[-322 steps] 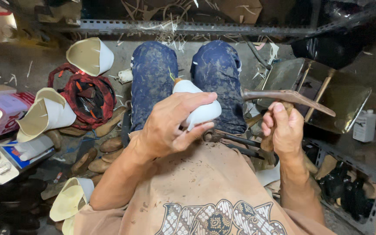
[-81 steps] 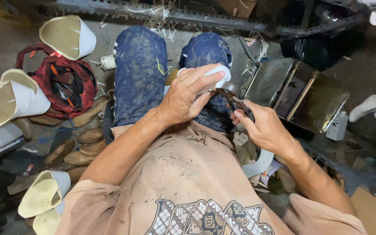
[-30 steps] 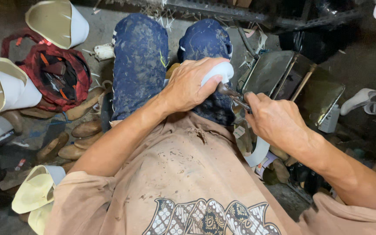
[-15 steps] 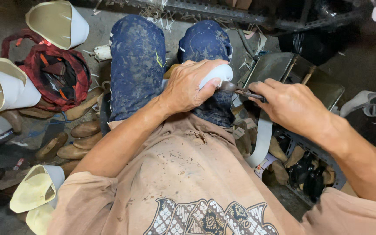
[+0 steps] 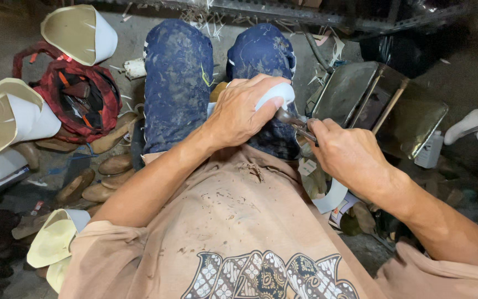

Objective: The person uses pliers and a hammer to shape white leather over a wooden shoe last, pulling the material tight and tapping it into place.

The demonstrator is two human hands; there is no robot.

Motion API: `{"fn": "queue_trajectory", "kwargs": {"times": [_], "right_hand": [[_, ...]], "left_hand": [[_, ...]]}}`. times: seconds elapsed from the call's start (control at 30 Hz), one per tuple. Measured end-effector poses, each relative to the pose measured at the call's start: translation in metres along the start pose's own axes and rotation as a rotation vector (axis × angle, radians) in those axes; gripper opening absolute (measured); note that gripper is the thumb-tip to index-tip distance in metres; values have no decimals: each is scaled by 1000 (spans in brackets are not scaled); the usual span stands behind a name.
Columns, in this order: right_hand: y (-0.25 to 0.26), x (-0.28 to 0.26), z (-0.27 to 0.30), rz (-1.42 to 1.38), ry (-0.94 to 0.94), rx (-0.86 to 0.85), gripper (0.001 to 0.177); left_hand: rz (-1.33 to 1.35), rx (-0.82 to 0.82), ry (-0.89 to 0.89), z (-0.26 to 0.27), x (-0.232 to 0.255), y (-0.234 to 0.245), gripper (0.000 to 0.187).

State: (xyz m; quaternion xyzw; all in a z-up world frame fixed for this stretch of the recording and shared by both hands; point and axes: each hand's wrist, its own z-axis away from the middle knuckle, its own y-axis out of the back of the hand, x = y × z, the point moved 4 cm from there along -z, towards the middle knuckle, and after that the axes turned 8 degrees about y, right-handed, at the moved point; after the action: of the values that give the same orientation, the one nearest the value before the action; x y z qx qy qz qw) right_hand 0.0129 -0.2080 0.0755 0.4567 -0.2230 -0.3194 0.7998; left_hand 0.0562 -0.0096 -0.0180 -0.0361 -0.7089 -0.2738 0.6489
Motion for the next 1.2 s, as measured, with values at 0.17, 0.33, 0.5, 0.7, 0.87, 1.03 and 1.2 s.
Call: {"fn": "queue_trajectory", "kwargs": {"times": [0.17,0.33,0.5,0.7,0.87,1.03,1.2], "right_hand": [[45,19,-26,-432,67,-43,30],[21,34,-27,-783,-7,-140,19],[-39,28,-19,-395,107,321,19],[-47,0,3,-68,-15,356,16],[-30,-23,17,138,-47,146,19],[-4,-5,-5,-25,14,145,30],[31,19,-36,-537,73,6,19]], "left_hand": [[-55,43,-8,1,-7,0,44],[25,35,-11,-1,-4,6,42],[97,55,-39,-9,-9,12,39],[61,57,-72,-5,-9,3,39],[-80,15,-76,8,9,-3,41],[-5,-16,8,4,-3,5,44],[107,26,-3,0,-4,17,40]]}}
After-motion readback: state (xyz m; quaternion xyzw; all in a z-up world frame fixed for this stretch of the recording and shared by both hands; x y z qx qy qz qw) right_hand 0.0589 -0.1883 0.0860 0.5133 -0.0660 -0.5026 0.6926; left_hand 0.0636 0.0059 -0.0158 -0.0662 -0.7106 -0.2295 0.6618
